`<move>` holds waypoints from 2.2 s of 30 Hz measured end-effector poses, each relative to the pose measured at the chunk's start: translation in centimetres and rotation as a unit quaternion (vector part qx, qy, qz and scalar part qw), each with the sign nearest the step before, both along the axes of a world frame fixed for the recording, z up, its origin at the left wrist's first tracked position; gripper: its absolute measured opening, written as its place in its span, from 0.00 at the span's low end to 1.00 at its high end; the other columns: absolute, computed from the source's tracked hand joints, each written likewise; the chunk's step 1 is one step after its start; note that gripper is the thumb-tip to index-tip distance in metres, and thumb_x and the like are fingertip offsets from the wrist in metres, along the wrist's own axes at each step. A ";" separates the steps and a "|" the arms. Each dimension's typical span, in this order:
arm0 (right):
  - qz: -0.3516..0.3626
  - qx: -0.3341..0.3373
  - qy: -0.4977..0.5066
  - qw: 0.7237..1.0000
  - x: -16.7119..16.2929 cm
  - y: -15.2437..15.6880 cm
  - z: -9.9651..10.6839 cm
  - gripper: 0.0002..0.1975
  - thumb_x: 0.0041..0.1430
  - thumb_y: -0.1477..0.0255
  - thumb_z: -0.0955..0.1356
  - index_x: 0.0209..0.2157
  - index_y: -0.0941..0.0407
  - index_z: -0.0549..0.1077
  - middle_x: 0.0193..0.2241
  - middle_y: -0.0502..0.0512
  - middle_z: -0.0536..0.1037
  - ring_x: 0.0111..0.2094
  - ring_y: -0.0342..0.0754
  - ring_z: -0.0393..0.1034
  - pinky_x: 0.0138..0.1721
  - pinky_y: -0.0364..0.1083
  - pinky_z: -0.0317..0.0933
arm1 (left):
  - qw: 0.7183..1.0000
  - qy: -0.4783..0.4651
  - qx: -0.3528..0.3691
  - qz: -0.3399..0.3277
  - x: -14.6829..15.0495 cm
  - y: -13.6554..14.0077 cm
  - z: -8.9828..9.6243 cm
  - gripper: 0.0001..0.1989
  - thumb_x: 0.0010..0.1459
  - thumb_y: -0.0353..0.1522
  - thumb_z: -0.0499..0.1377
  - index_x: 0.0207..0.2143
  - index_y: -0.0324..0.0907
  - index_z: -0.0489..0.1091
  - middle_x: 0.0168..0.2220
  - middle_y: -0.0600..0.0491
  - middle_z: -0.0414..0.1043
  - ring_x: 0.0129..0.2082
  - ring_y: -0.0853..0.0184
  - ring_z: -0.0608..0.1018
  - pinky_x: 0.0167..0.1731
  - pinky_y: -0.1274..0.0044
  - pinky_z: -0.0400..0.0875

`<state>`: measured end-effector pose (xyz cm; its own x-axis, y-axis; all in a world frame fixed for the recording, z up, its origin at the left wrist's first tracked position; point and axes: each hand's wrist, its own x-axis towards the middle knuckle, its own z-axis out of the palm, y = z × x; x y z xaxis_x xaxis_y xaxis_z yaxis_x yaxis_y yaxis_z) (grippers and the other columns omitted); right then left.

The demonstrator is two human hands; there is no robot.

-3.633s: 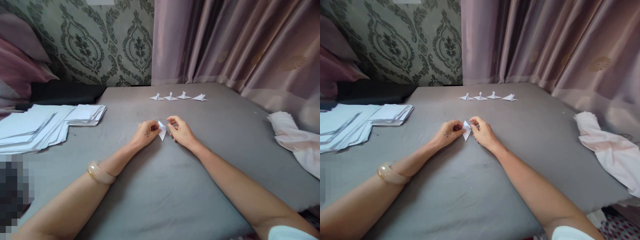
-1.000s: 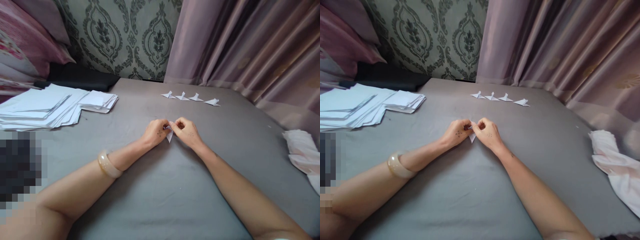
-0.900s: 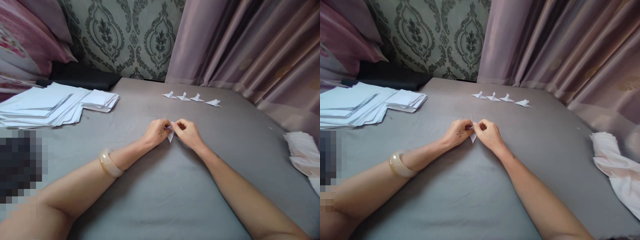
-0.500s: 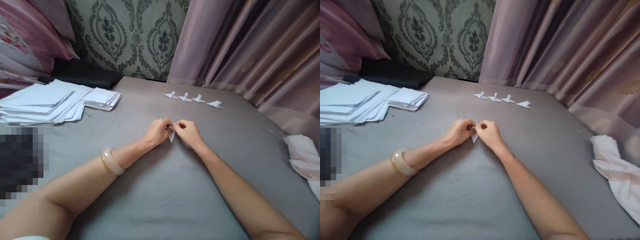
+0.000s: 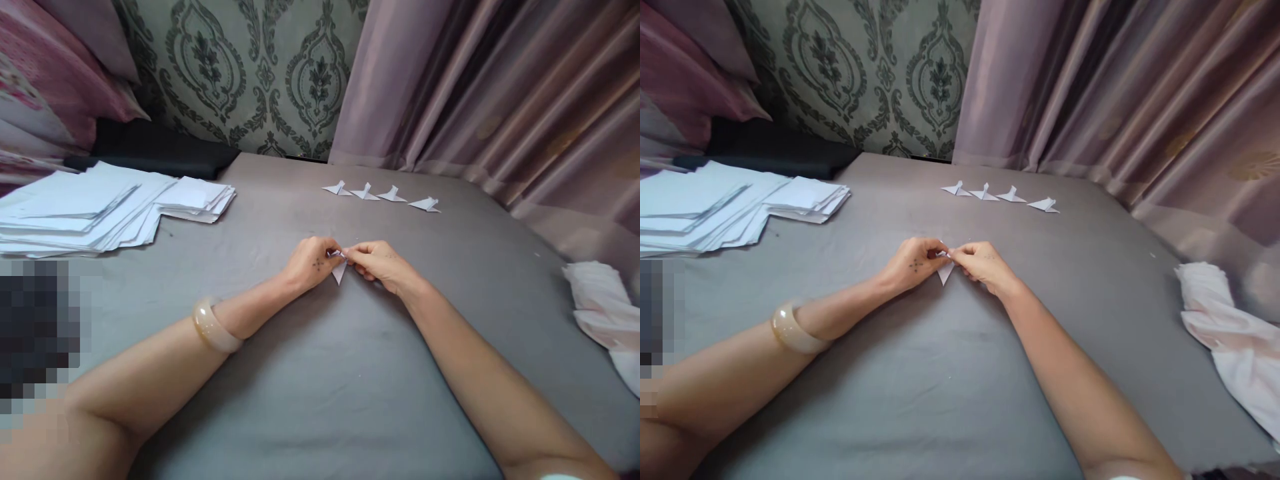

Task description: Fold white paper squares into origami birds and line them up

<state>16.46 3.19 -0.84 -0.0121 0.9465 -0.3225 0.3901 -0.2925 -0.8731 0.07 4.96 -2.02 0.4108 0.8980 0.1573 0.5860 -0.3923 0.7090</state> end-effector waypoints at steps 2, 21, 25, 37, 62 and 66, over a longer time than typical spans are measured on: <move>0.010 -0.011 0.015 1.000 0.3 0.1 -0.1 0.11 0.54 0.66 0.68 0.24 0.58 0.71 0.16 0.45 0.62 0.17 0.35 0.53 0.15 0.37 0.44 | 1.000 -0.005 -0.006 -0.004 -0.1 0.0 0.0 0.09 0.55 0.33 0.59 0.34 0.39 0.77 0.24 0.53 0.73 0.24 0.71 0.69 0.26 0.80 0.60; -0.050 -0.022 0.068 0.996 0.0 0.3 0.1 0.12 0.54 0.73 0.69 0.19 0.58 0.66 0.15 0.44 0.63 0.13 0.33 0.54 0.10 0.35 0.45 | 1.000 0.002 -0.007 -0.002 0.0 -0.3 0.3 0.11 0.56 0.35 0.57 0.33 0.40 0.79 0.21 0.54 0.71 0.22 0.71 0.67 0.26 0.80 0.59; -0.064 -0.019 0.083 0.994 0.0 0.4 -0.2 0.12 0.52 0.73 0.70 0.19 0.58 0.65 0.14 0.44 0.63 0.13 0.33 0.54 0.10 0.35 0.44 | 1.000 0.003 -0.013 0.006 0.1 -0.3 0.5 0.12 0.55 0.36 0.57 0.32 0.41 0.79 0.21 0.54 0.72 0.22 0.71 0.68 0.25 0.79 0.59; -0.116 -0.010 0.153 0.981 0.2 0.5 -0.3 0.11 0.56 0.73 0.68 0.21 0.58 0.65 0.16 0.45 0.63 0.13 0.33 0.54 0.10 0.34 0.43 | 0.997 -0.045 -0.025 0.064 0.1 0.1 -0.1 0.12 0.52 0.38 0.58 0.28 0.39 0.78 0.22 0.55 0.72 0.23 0.71 0.69 0.25 0.79 0.60; -0.071 0.056 0.114 0.989 0.3 -0.2 -1.4 0.10 0.54 0.68 0.68 0.23 0.57 0.66 0.12 0.44 0.65 0.12 0.35 0.55 0.14 0.36 0.49 | 0.945 0.091 0.034 0.313 -3.6 4.5 -2.1 0.14 0.49 0.39 0.61 0.36 0.42 0.77 0.43 0.45 0.71 0.45 0.59 0.72 0.47 0.72 0.63; -0.065 0.063 0.104 0.990 0.2 -0.2 -1.4 0.11 0.54 0.68 0.68 0.23 0.57 0.67 0.13 0.44 0.65 0.12 0.35 0.55 0.14 0.36 0.50 | 0.946 0.105 0.039 0.304 -3.5 4.9 -2.2 0.12 0.52 0.38 0.58 0.32 0.42 0.79 0.39 0.46 0.74 0.44 0.58 0.73 0.44 0.73 0.64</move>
